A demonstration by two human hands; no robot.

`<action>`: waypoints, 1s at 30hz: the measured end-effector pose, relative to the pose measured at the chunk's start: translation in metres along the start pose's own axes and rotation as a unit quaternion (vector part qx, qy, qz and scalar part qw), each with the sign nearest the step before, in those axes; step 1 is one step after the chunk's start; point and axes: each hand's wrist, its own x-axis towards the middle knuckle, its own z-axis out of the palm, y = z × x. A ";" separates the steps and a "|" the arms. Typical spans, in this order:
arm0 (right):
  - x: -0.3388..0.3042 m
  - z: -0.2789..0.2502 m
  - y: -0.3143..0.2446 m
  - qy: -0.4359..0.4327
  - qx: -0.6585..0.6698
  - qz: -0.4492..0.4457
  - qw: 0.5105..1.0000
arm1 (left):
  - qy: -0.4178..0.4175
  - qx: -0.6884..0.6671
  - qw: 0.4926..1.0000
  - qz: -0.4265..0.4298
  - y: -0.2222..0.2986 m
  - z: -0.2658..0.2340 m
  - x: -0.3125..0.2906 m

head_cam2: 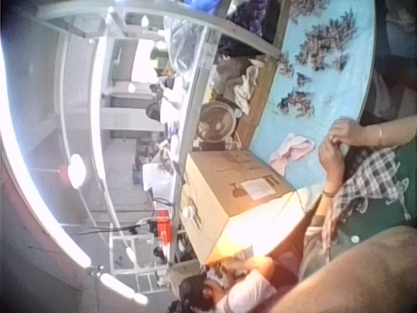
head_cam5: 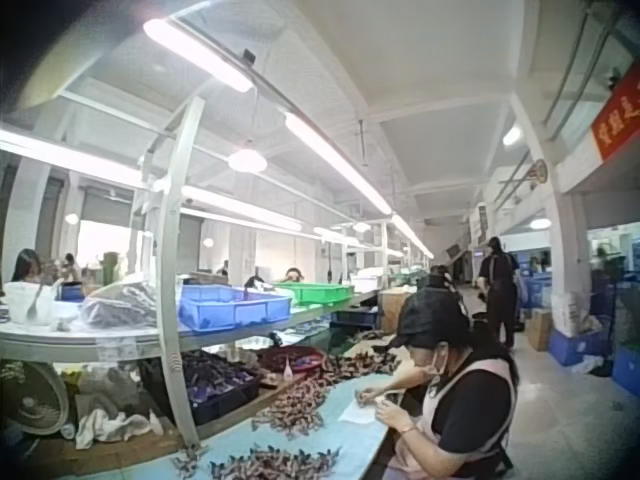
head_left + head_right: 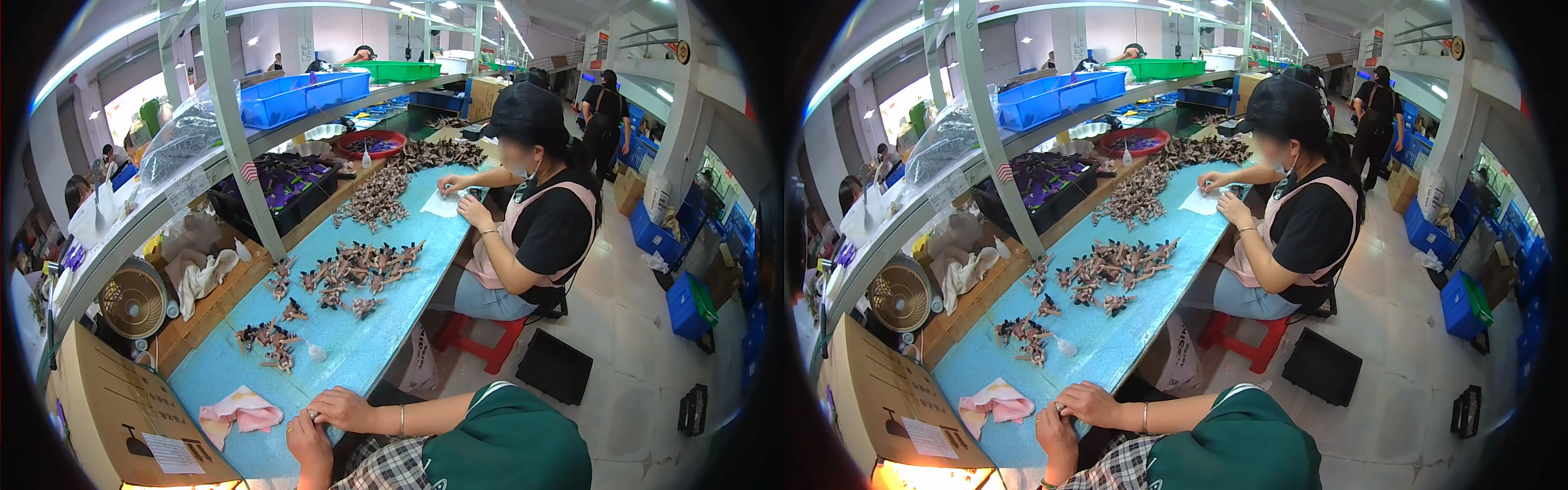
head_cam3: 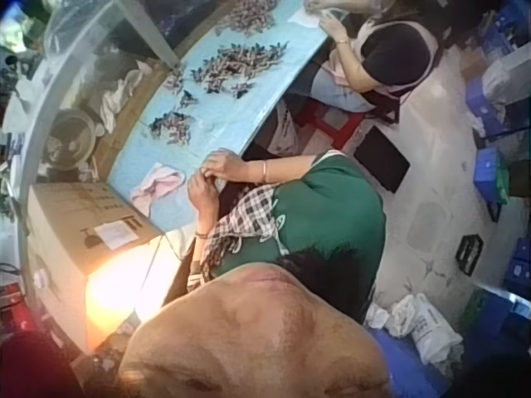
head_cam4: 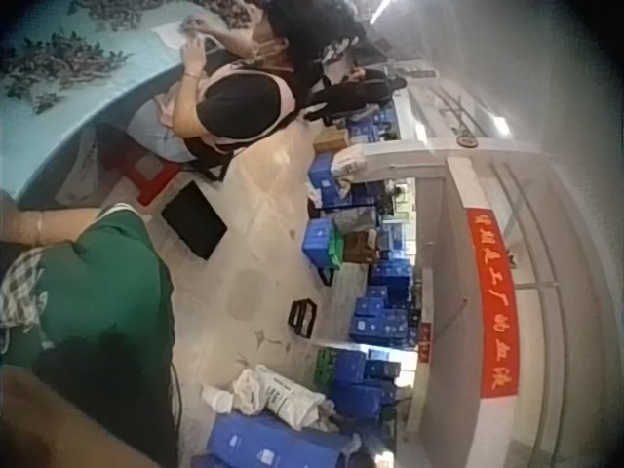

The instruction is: Assembling and gluing small components onto plastic figurines at a factory workbench.

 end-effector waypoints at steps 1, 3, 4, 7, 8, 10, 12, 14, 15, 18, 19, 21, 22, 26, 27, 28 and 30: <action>0.000 0.000 0.000 0.000 0.000 0.000 1.000 | 0.000 0.000 1.000 0.000 0.000 0.000 0.000; 0.000 0.000 0.000 -0.003 -0.003 0.004 1.000 | 0.012 -0.004 1.000 0.002 0.001 0.001 0.000; -0.001 0.001 0.000 -0.003 -0.003 0.004 1.000 | 0.012 -0.004 1.000 0.002 0.001 0.001 0.000; 0.000 0.000 0.000 -0.003 -0.004 0.006 1.000 | 0.013 -0.004 1.000 0.001 0.000 0.002 0.000; 0.001 -0.002 -0.001 -0.003 -0.004 0.004 1.000 | 0.012 -0.001 1.000 0.001 0.000 0.002 0.000; 0.001 -0.002 -0.001 -0.003 -0.004 0.001 1.000 | 0.011 0.001 1.000 0.001 0.000 0.002 0.000; 0.001 -0.002 -0.001 0.003 -0.008 -0.004 1.000 | 0.019 0.002 1.000 0.002 0.000 0.002 0.000; 0.000 -0.001 0.000 0.003 -0.010 -0.004 1.000 | 0.018 0.001 1.000 0.003 0.000 0.002 0.000; 0.000 0.000 0.000 0.002 -0.012 -0.004 1.000 | 0.016 0.000 1.000 0.004 0.000 0.002 0.000; 0.000 0.000 0.000 -0.001 -0.012 0.000 1.000 | 0.014 -0.001 1.000 0.002 0.000 0.002 0.000; 0.000 0.000 0.000 -0.001 -0.012 0.000 1.000 | 0.014 -0.001 1.000 0.002 0.000 0.002 0.000; 0.000 0.000 0.001 -0.003 -0.008 0.001 1.000 | 0.016 -0.007 1.000 0.002 0.000 0.002 0.000; 0.000 0.000 0.001 -0.003 -0.008 0.000 1.000 | 0.016 -0.007 1.000 0.003 0.000 0.002 0.000; 0.000 -0.001 -0.001 -0.006 -0.006 0.003 1.000 | 0.018 -0.004 1.000 0.006 -0.001 0.003 -0.001; 0.000 -0.002 -0.001 -0.006 -0.004 0.003 1.000 | 0.015 -0.004 1.000 0.005 -0.001 0.003 -0.001; 0.001 -0.002 -0.001 -0.006 -0.004 0.002 1.000 | 0.016 -0.003 1.000 0.005 -0.001 0.004 -0.001; 0.000 -0.002 -0.001 -0.005 -0.004 0.000 1.000 | 0.027 -0.002 1.000 0.007 -0.001 0.004 -0.001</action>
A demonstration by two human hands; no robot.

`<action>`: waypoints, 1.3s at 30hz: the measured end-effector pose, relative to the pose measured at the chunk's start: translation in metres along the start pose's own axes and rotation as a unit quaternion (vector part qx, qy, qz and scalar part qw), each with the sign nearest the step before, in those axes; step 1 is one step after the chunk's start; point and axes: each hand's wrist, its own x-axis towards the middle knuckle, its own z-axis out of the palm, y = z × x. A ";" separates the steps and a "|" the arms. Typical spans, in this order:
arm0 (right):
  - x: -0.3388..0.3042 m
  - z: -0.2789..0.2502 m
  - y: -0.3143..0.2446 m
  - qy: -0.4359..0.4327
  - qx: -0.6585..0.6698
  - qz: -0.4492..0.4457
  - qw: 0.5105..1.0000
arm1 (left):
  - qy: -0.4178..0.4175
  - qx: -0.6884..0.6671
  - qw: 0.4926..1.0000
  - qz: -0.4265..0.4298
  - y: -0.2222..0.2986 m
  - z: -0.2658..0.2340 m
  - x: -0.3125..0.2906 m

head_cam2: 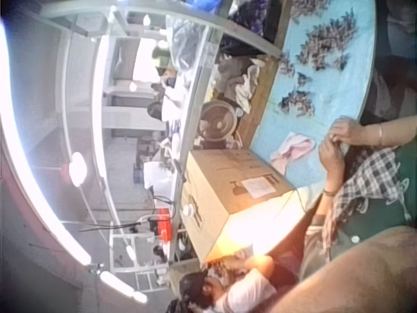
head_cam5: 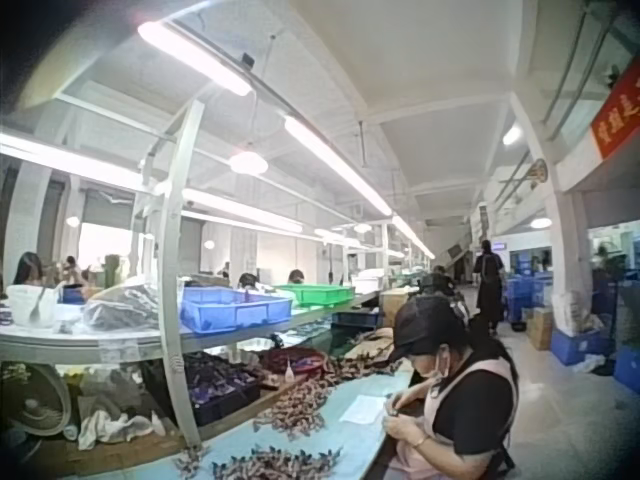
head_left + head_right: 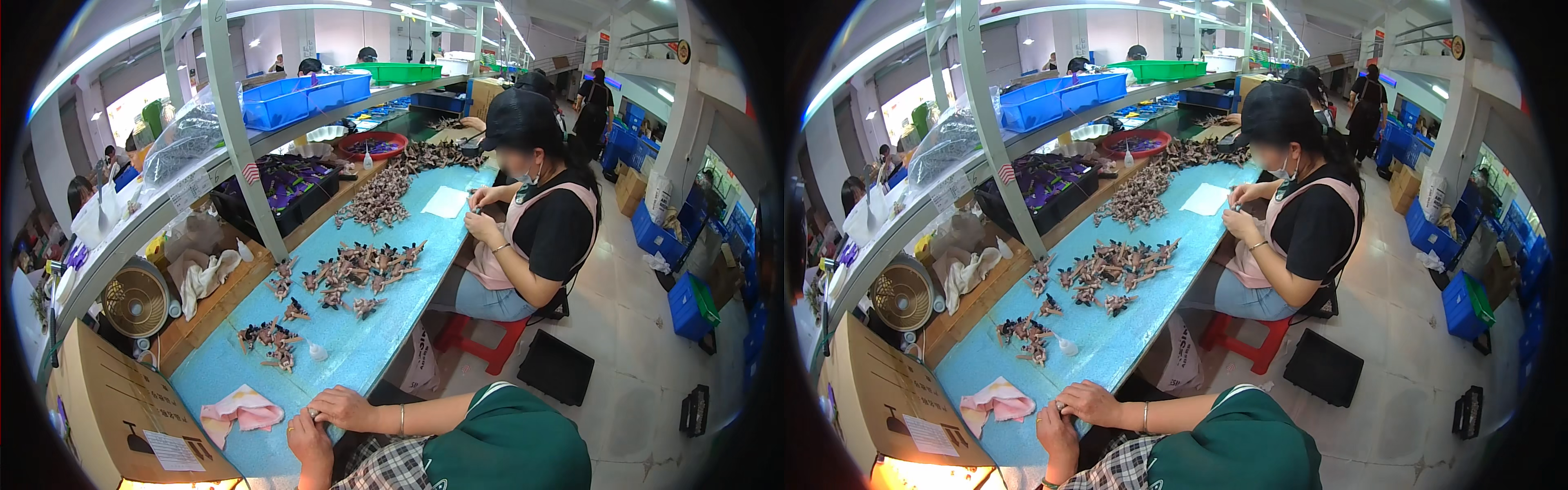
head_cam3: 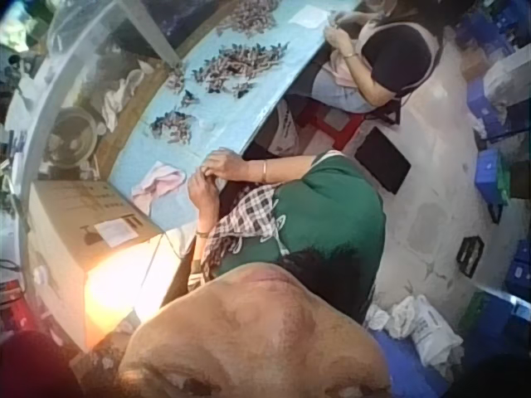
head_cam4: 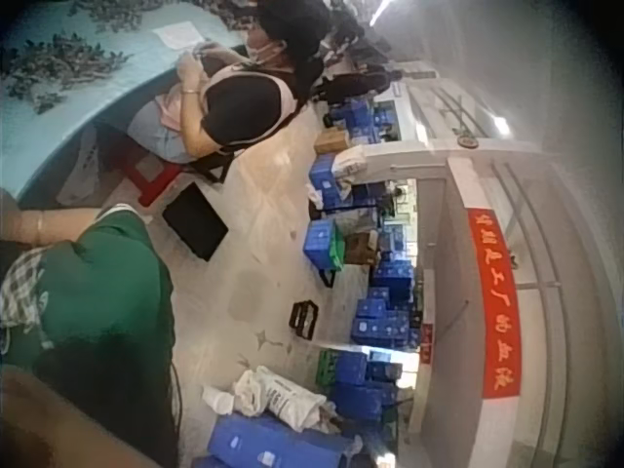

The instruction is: Assembling and gluing small components onto plastic figurines at a factory workbench.

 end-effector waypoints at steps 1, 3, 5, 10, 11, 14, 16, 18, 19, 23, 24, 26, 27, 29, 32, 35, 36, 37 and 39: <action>0.000 0.000 0.000 0.000 0.000 0.000 1.000 | 0.000 0.000 1.000 0.000 0.000 0.000 0.000; 0.001 -0.001 0.000 -0.002 0.000 0.000 1.000 | -0.002 0.005 1.000 -0.002 0.001 -0.001 0.001; 0.000 0.000 0.000 -0.002 0.000 -0.001 1.000 | -0.006 0.005 1.000 -0.004 0.001 -0.001 0.000; 0.001 -0.003 -0.002 -0.023 -0.003 0.017 1.000 | -0.003 0.007 1.000 -0.004 -0.001 0.001 -0.001; 0.001 -0.003 -0.002 -0.020 -0.004 0.017 1.000 | -0.005 0.003 1.000 -0.004 -0.001 0.001 -0.001; 0.000 -0.001 -0.001 -0.017 -0.006 0.015 1.000 | -0.007 -0.003 1.000 -0.001 0.000 -0.001 0.000; -0.001 0.000 0.001 -0.017 -0.007 0.013 1.000 | -0.005 -0.004 1.000 0.000 0.000 -0.001 0.001; 0.000 0.002 0.002 -0.007 -0.002 0.000 1.000 | -0.006 -0.006 1.000 0.001 0.000 -0.001 0.001; 0.000 0.002 0.002 -0.007 -0.002 -0.001 1.000 | -0.006 -0.006 1.000 0.002 0.000 -0.002 0.001; 0.000 -0.001 0.000 -0.007 -0.005 0.000 1.000 | -0.007 -0.012 1.000 0.004 0.001 -0.002 0.002; 0.000 -0.001 0.000 -0.007 -0.006 0.002 1.000 | -0.006 -0.012 1.000 0.003 0.002 -0.002 0.002; -0.001 -0.001 0.001 -0.015 -0.007 0.008 1.000 | -0.006 -0.007 1.000 0.002 0.000 0.001 0.001; -0.001 -0.001 0.001 -0.022 -0.008 0.014 1.000 | -0.006 -0.002 1.000 0.001 0.000 0.002 0.000; -0.001 -0.001 0.001 -0.021 -0.010 0.013 1.000 | -0.005 -0.004 1.000 -0.001 0.000 0.001 -0.001; -0.001 0.000 0.000 -0.019 -0.010 0.011 1.000 | -0.004 -0.004 1.000 -0.003 0.000 0.000 -0.001; 0.000 -0.001 0.000 -0.018 -0.008 0.013 1.000 | -0.001 -0.001 1.000 -0.001 0.001 -0.001 0.002; 0.000 -0.001 -0.001 -0.018 -0.011 0.013 1.000 | 0.005 -0.002 1.000 0.001 0.001 -0.001 0.001; 0.000 0.000 -0.001 -0.018 -0.011 0.013 1.000 | 0.005 -0.002 1.000 0.001 0.001 -0.001 0.001; 0.000 0.000 -0.001 -0.001 -0.008 -0.001 1.000 | -0.001 -0.001 1.000 -0.003 -0.001 0.000 0.000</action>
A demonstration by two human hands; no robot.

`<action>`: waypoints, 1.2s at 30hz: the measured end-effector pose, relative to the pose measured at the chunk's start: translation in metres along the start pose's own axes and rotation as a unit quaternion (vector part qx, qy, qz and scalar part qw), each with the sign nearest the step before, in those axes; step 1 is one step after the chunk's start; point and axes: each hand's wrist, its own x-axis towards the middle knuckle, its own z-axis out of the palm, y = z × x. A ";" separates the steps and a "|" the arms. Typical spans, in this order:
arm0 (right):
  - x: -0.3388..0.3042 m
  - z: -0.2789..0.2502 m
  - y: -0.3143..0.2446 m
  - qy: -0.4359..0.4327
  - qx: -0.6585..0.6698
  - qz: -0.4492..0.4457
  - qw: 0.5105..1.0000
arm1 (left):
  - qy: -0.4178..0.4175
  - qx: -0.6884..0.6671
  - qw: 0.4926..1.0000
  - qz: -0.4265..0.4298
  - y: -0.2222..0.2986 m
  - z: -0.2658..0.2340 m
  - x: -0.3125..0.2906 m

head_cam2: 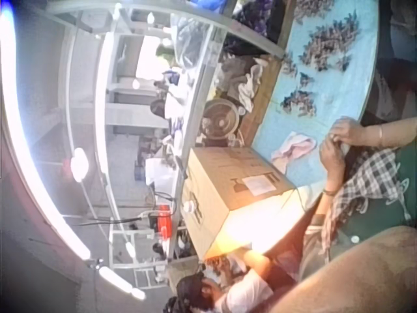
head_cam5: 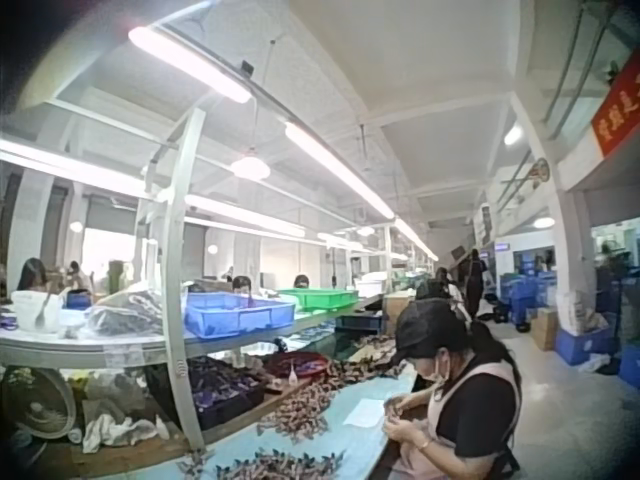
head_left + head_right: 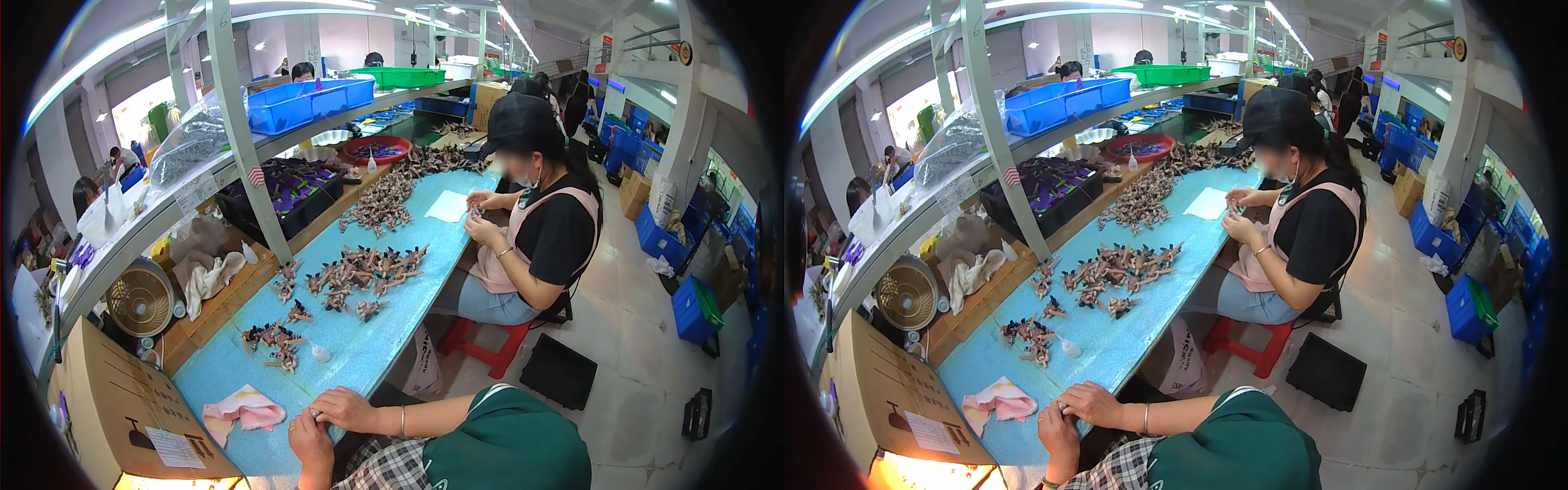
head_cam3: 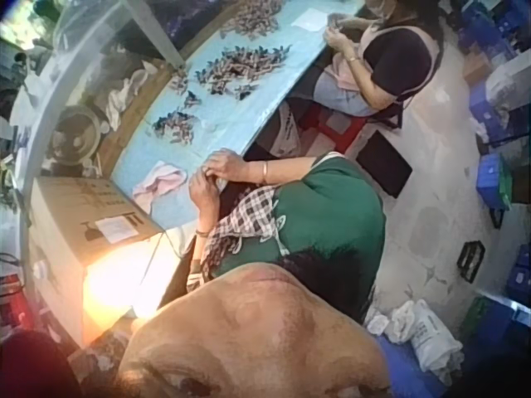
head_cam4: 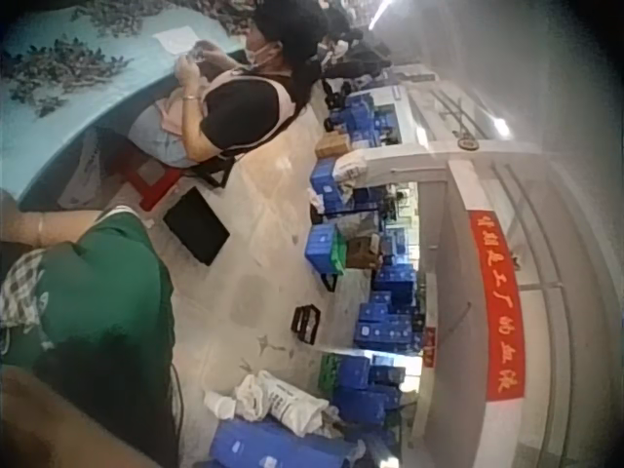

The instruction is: Assembling and gluing small components onto plastic figurines at a factory workbench.

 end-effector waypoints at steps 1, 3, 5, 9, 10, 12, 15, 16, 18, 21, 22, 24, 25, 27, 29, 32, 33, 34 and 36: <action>0.000 0.000 0.000 0.000 0.000 0.000 1.000 | 0.000 0.000 1.000 0.000 0.000 0.000 0.000; 0.000 0.000 0.000 0.003 0.000 -0.003 1.000 | 0.001 -0.001 1.000 0.001 0.001 -0.001 0.000; 0.000 -0.001 0.000 -0.005 -0.001 0.002 1.000 | -0.001 0.000 1.000 -0.001 0.001 0.000 0.000; 0.000 0.000 0.001 -0.005 -0.002 0.004 1.000 | -0.002 -0.002 1.000 -0.004 0.003 -0.001 0.001; -0.001 -0.001 0.001 -0.005 -0.002 0.004 1.000 | -0.003 -0.002 1.000 -0.004 0.002 0.000 0.001; 0.000 -0.002 0.000 -0.007 -0.003 0.004 1.000 | -0.004 0.000 1.000 0.001 0.000 0.001 0.000; 0.002 -0.005 -0.002 -0.006 -0.006 0.010 1.000 | -0.004 -0.001 1.000 -0.001 0.003 0.000 0.002; 0.002 -0.005 -0.001 -0.007 -0.005 0.010 1.000 | -0.004 0.000 1.000 -0.001 0.003 0.000 0.002; 0.002 -0.006 -0.001 -0.014 0.000 0.012 1.000 | -0.004 -0.002 1.000 -0.003 0.003 0.000 0.002; 0.001 -0.005 0.000 -0.016 0.001 0.013 1.000 | -0.007 -0.003 1.000 -0.006 0.006 -0.002 0.004; 0.001 -0.004 0.000 -0.016 0.001 0.014 1.000 | -0.008 -0.003 1.000 -0.005 0.006 -0.003 0.004; 0.002 -0.004 0.000 0.009 -0.011 -0.006 1.000 | -0.002 -0.003 1.000 -0.001 0.005 -0.003 0.003; 0.001 -0.003 -0.001 0.009 -0.011 -0.004 1.000 | -0.004 -0.003 1.000 0.000 0.004 -0.003 0.003; 0.002 -0.003 -0.005 0.004 -0.002 0.004 1.000 | -0.010 -0.004 1.000 -0.002 0.003 -0.004 0.001; 0.002 -0.001 -0.007 -0.005 0.002 0.007 1.000 | -0.015 -0.005 1.000 -0.014 0.000 -0.007 -0.002; 0.002 -0.001 -0.007 -0.006 0.023 -0.009 1.000 | -0.023 -0.014 0.999 -0.020 0.000 -0.010 -0.005; 0.003 0.000 -0.009 0.003 0.013 -0.016 1.000 | -0.010 -0.016 1.000 -0.017 -0.001 -0.010 -0.006; 0.005 -0.003 -0.003 0.003 0.007 -0.082 0.997 | 0.003 -0.014 1.000 -0.017 0.001 -0.007 -0.003; 0.009 -0.011 -0.004 -0.008 0.029 -0.034 0.999 | -0.004 -0.037 0.999 0.009 0.001 -0.004 0.005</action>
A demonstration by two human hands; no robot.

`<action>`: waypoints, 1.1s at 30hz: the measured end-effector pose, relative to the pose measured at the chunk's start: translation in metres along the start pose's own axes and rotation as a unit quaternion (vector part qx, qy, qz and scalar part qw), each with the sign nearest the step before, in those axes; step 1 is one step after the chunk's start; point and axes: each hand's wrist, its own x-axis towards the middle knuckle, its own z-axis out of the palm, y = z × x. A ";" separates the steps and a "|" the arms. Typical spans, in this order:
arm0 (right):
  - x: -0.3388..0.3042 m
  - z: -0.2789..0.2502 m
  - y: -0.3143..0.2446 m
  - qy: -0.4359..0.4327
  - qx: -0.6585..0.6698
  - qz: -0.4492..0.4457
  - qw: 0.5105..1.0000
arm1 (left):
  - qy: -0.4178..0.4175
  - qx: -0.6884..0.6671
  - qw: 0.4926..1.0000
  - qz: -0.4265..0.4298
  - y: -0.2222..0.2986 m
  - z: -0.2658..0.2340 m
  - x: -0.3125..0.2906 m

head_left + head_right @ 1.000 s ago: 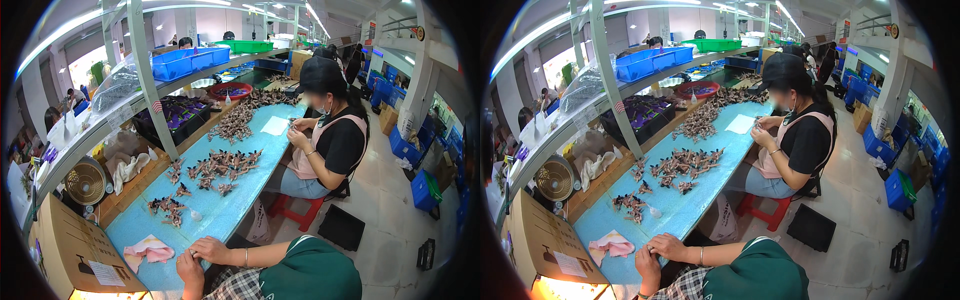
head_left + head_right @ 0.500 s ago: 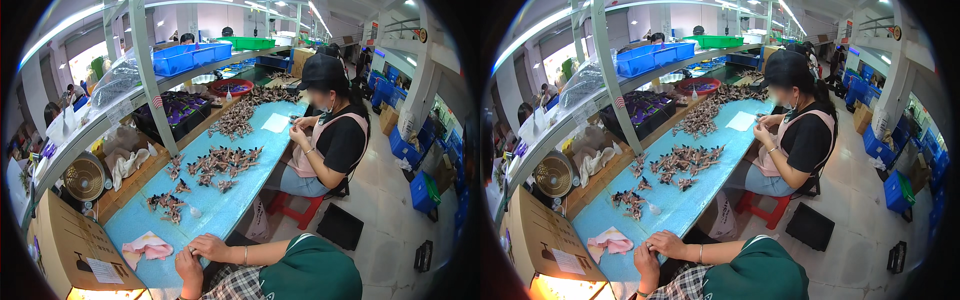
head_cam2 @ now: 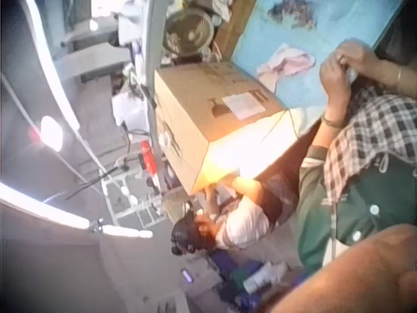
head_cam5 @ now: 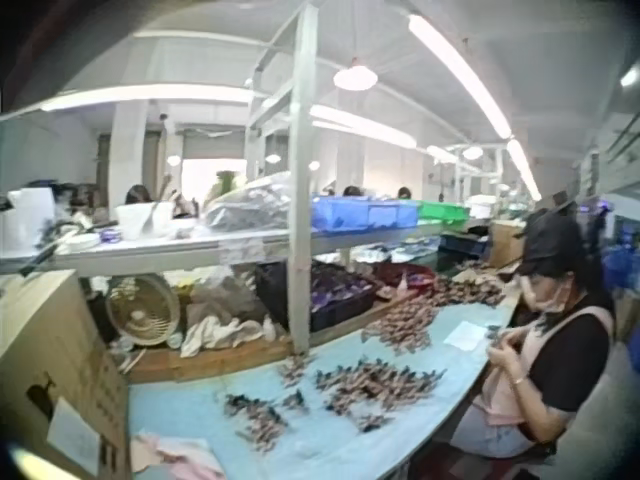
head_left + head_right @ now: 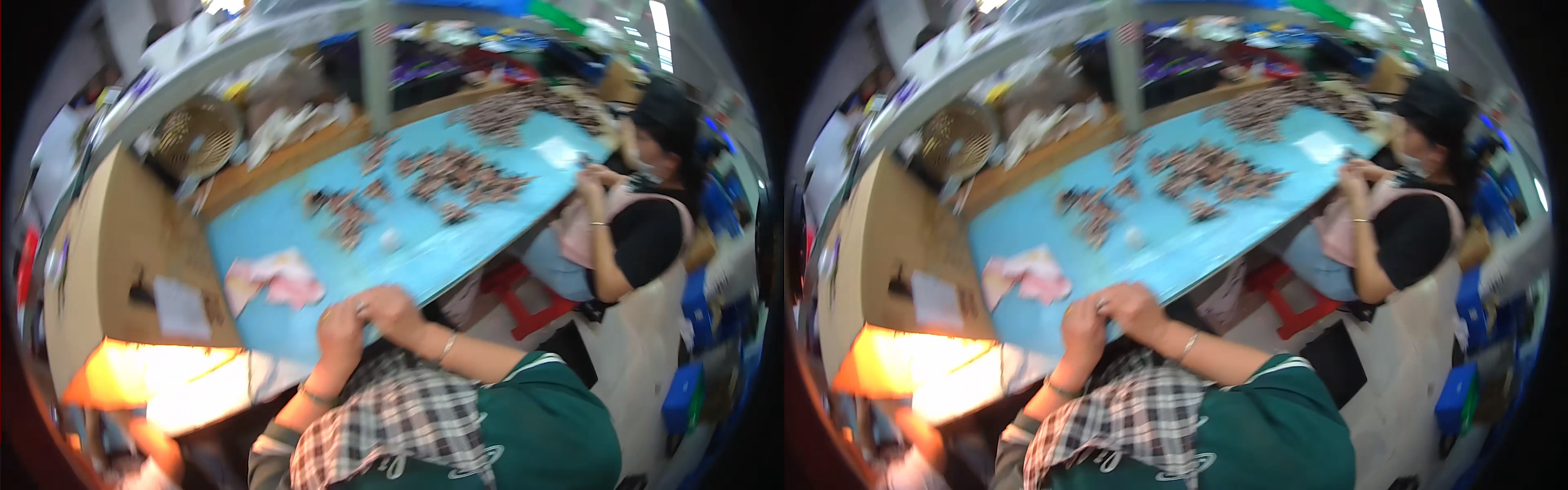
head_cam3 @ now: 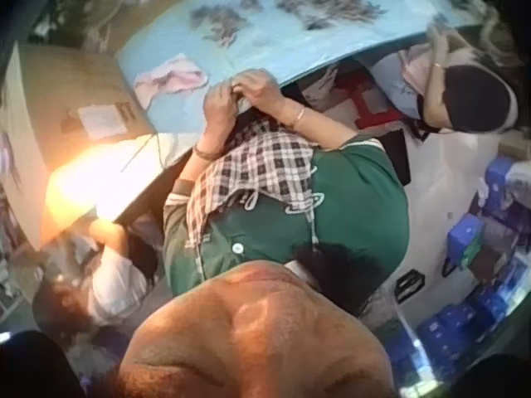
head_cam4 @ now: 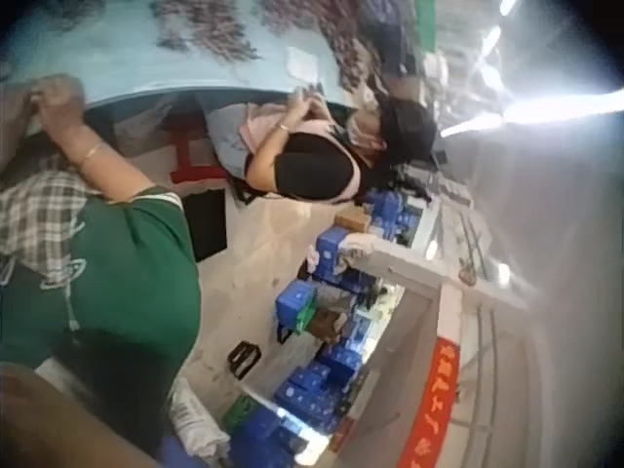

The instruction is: Assembling and gluing small components onto plastic figurines at a factory workbench.

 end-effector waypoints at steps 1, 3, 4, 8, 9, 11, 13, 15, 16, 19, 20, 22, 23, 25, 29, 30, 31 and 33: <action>0.001 -0.001 0.001 0.008 -0.015 0.003 1.000 | -0.008 0.003 1.000 -0.001 0.001 0.000 0.002; 0.002 -0.003 0.001 0.002 -0.032 0.040 0.999 | 0.004 -0.012 1.000 -0.007 0.003 0.001 0.005; 0.003 -0.005 0.000 0.001 -0.030 0.035 0.999 | -0.009 0.011 1.000 -0.014 0.004 0.001 0.003; 0.005 -0.003 0.001 -0.019 -0.031 0.036 0.999 | -0.017 0.054 0.998 -0.021 0.002 0.001 -0.001; 0.005 0.000 0.000 -0.022 -0.027 0.036 0.999 | -0.018 0.056 0.998 -0.026 0.000 0.000 -0.002; 0.004 0.002 -0.001 -0.025 -0.024 0.039 0.999 | -0.016 0.038 0.999 -0.029 -0.002 -0.001 -0.005; 0.003 0.002 0.000 -0.033 -0.025 0.041 0.998 | -0.019 0.034 0.999 -0.030 -0.003 -0.002 -0.005; 0.002 0.002 -0.002 -0.040 -0.027 0.042 0.998 | -0.021 0.030 0.999 -0.031 -0.004 -0.004 -0.006; 0.002 0.001 -0.003 -0.035 -0.007 0.053 0.998 | -0.018 0.027 0.999 -0.033 -0.005 -0.005 -0.007; 0.001 -0.001 -0.002 -0.034 0.010 0.051 0.998 | -0.012 0.015 0.999 -0.049 -0.005 -0.004 -0.007; 0.001 -0.002 -0.002 -0.037 0.005 0.038 0.999 | -0.009 0.004 0.998 -0.060 -0.006 -0.004 -0.007; 0.001 -0.003 -0.001 -0.043 -0.025 0.014 0.999 | -0.012 0.017 0.999 -0.046 -0.004 -0.004 -0.007; 0.000 -0.003 0.000 -0.049 -0.057 -0.009 0.997 | -0.014 0.029 0.999 -0.033 -0.003 -0.004 -0.007; 0.000 -0.002 0.001 -0.047 -0.057 -0.008 0.997 | -0.014 0.033 0.999 -0.030 -0.001 -0.005 -0.005; 0.002 -0.002 0.000 -0.047 -0.045 0.006 0.998 | -0.016 0.034 0.999 -0.030 0.000 -0.004 -0.005; 0.002 -0.002 0.001 -0.048 -0.043 0.007 0.998 | -0.018 0.035 0.999 -0.032 0.000 -0.003 -0.005; 0.002 -0.002 0.001 -0.047 -0.039 0.009 0.998 | -0.019 0.035 0.999 -0.031 -0.001 -0.002 -0.005; 0.002 -0.002 0.001 -0.045 -0.034 0.011 0.998 | -0.021 0.035 0.999 -0.031 -0.001 -0.003 -0.006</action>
